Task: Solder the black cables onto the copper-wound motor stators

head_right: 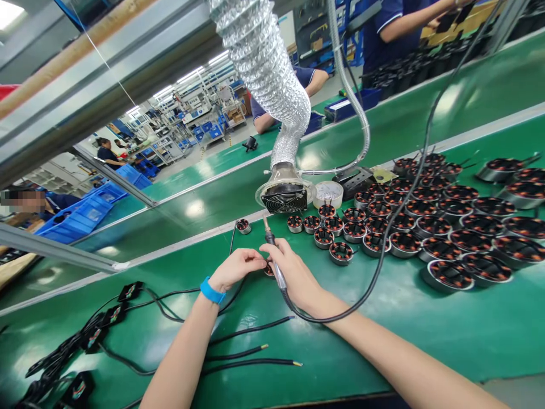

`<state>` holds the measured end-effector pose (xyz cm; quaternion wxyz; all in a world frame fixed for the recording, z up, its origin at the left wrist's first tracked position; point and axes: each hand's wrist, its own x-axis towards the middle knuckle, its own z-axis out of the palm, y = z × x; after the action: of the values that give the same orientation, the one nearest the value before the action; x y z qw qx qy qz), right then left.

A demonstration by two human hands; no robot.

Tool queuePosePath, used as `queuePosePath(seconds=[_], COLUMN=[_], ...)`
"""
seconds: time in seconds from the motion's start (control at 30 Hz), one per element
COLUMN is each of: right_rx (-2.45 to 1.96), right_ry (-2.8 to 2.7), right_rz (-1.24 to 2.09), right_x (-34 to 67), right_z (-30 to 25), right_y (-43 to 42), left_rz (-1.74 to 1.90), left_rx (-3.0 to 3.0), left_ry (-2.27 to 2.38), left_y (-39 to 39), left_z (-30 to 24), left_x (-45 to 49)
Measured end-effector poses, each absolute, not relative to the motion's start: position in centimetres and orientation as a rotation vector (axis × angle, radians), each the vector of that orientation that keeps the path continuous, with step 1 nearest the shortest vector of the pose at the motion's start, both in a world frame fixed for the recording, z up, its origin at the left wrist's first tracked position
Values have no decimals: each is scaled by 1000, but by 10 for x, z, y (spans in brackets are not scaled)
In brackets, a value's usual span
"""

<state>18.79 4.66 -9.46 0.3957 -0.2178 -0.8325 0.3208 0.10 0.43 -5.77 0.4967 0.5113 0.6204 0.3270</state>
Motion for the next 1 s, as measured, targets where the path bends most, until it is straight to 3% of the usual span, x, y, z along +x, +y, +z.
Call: queuePosePath(seconds=[1.0], right_rx=[-498], right_ry=[-1964], right_rz=[776], right_x=[179], right_z=[-101], right_y=[45], left_rz=[704], left_rx=[1152], left_ry=[1554], left_y=[-12], left_z=[-42], left_x=[-5])
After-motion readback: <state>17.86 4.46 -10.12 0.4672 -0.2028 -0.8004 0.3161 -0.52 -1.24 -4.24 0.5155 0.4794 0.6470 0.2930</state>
